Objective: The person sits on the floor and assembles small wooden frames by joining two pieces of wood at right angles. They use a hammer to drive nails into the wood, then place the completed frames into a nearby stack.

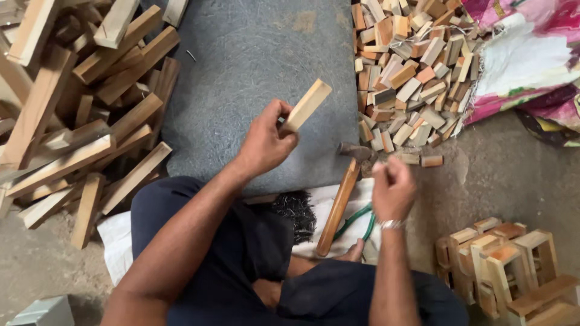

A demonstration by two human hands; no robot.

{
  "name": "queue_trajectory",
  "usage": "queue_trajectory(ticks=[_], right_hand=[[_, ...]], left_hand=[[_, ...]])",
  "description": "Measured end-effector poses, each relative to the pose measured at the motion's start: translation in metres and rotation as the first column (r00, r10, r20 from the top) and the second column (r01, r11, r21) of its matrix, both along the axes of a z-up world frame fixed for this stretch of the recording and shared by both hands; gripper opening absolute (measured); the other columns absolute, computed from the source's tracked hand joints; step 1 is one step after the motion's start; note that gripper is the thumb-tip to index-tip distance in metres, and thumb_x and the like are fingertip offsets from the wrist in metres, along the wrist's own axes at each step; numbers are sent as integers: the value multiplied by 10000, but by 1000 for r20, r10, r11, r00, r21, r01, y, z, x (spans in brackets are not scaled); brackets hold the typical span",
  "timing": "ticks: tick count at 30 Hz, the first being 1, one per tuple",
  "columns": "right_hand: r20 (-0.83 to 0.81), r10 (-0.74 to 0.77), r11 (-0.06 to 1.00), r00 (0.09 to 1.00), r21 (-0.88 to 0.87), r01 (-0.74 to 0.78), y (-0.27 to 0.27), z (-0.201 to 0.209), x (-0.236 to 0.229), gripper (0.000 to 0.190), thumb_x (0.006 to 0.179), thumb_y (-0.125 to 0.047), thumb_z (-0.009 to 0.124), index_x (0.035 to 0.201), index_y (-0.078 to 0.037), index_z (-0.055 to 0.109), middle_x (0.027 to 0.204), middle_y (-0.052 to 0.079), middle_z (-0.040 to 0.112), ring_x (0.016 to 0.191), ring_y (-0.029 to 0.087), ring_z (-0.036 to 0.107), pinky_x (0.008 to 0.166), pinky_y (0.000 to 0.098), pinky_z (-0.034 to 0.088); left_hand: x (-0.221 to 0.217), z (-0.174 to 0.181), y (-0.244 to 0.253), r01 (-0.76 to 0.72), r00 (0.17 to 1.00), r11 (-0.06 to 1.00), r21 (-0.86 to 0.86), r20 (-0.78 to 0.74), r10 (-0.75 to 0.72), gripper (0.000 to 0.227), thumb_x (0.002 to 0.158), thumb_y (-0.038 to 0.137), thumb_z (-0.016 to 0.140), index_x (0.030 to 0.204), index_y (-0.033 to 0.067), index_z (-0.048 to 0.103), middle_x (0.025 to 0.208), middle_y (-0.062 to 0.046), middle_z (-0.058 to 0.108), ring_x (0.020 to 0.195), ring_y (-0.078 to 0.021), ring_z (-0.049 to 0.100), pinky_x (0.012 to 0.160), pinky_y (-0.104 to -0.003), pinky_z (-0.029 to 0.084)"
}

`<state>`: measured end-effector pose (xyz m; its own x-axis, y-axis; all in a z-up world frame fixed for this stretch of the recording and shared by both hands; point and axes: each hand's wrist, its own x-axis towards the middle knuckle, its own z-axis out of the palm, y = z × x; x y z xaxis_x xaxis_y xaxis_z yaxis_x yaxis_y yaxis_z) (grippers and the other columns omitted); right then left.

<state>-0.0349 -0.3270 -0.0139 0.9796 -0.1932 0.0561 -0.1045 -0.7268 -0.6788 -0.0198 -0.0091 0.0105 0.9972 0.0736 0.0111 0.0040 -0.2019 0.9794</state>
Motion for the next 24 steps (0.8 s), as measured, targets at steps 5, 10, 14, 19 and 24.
queue_trajectory(ticks=[5,10,14,19,24], right_hand=[[207,205,959,956,-240,-154,4,-2,135,251,1008,-69,672,1249,-1,699,1127,183,727,1030,311,718,888,422,571],[48,561,618,826,-689,-380,8,-1,198,426,798,39,676,1202,-72,753,1355,259,590,1196,433,582,908,479,497],[4,600,576,800,-696,-429,9,11,210,385,840,65,681,1204,-54,722,1340,228,607,1217,420,609,975,472,516],[105,295,943,950,-193,-271,27,27,165,338,910,-17,809,1226,-29,688,1216,170,693,916,236,747,732,327,616],[156,254,783,954,546,-298,57,32,28,400,954,-23,766,1297,48,573,1253,216,701,979,218,753,762,317,660]], left_hand=[[10,5,-7,79,982,963,259,-186,-30,329,871,110,710,1159,110,551,1003,-136,733,906,-384,697,754,-502,530],[7,10,-5,119,993,950,290,-39,-113,374,846,241,801,1094,105,558,939,-118,707,912,-359,689,746,-482,523],[9,12,-6,93,983,962,256,129,-129,367,829,253,824,1046,95,574,915,-93,685,903,-345,668,754,-477,504],[7,16,-5,94,987,974,206,109,-118,325,836,218,829,1025,102,592,871,-66,667,883,-316,651,770,-466,492],[3,13,-3,32,960,990,141,271,-69,489,812,144,791,1278,114,645,1084,-96,693,987,-323,662,835,-434,528]])
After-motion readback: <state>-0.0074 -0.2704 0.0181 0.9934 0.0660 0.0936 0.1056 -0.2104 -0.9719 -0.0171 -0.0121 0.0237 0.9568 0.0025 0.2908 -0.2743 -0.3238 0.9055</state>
